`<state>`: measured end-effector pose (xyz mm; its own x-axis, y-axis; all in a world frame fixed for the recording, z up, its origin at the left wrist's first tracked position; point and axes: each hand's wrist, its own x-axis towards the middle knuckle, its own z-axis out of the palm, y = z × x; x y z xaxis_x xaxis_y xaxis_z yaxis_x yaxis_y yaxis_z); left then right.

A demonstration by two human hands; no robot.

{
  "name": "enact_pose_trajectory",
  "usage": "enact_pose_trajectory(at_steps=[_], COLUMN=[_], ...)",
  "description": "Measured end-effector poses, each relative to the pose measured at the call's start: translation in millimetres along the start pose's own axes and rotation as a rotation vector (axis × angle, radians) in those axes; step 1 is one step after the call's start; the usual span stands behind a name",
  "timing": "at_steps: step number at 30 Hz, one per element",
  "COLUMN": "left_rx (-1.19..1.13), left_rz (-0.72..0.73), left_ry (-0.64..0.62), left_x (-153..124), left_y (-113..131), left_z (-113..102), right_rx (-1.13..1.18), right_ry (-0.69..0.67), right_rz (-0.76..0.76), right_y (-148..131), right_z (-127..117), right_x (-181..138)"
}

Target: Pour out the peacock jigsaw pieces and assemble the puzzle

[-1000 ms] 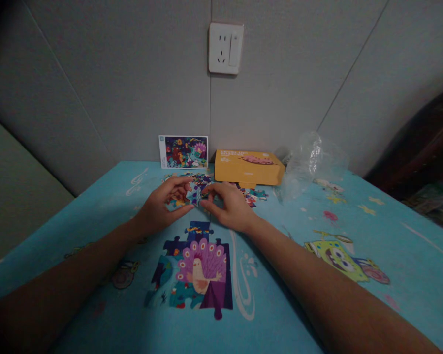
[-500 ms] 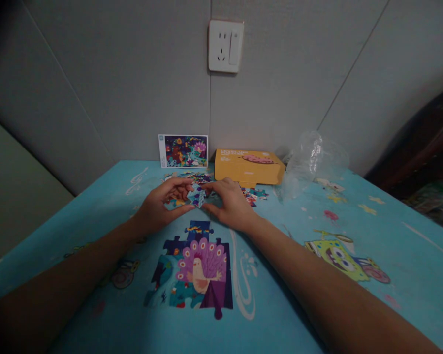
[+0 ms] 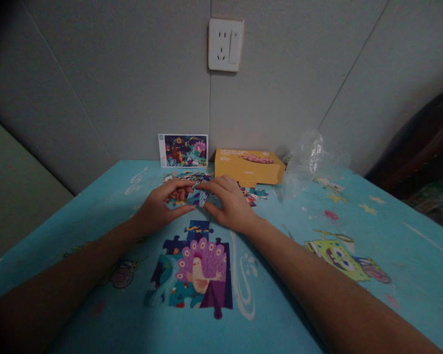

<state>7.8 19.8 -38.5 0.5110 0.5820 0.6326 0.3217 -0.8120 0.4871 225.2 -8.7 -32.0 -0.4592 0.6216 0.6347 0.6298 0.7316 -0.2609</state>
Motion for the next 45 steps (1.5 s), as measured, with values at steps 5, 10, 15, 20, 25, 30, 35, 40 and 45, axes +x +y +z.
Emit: enact_pose_trajectory(at_steps=[5,10,15,20,25,30,35,40,45], left_rx=[-0.041,0.176,0.429,0.528,0.551,0.587,0.612,0.594,0.578], left_rz=[-0.066,-0.092,-0.316,-0.504,-0.563,-0.603,-0.627,-0.641,-0.648], left_ry=[-0.008,0.039,0.074,0.012,-0.071,-0.124,-0.153,-0.17,-0.156], left_x=[-1,2,2,-1,-3,-3,-2,0,0], left_y=[0,-7,-23,-27,-23,-19,-16,-15,-15], left_z=[2,0,-3,-4,-3,-4,-5,-6,-6], right_rx=[-0.034,-0.193,-0.338,-0.406,-0.468,-0.477,-0.458,-0.451,-0.405], right_ry=[0.045,0.197,0.264,0.192,0.049,-0.013,-0.036,-0.005,0.021], right_rz=[-0.015,0.164,0.338,0.449,0.535,0.609,0.65,0.587,0.537], right_y=[3,14,31,39,37,35,32,30,27], right_z=[0,-4,-11,-12,-8,-7,-8,-8,-7], right_x=[1,0,-4,-6,-7,-6,-4,-4,-3])
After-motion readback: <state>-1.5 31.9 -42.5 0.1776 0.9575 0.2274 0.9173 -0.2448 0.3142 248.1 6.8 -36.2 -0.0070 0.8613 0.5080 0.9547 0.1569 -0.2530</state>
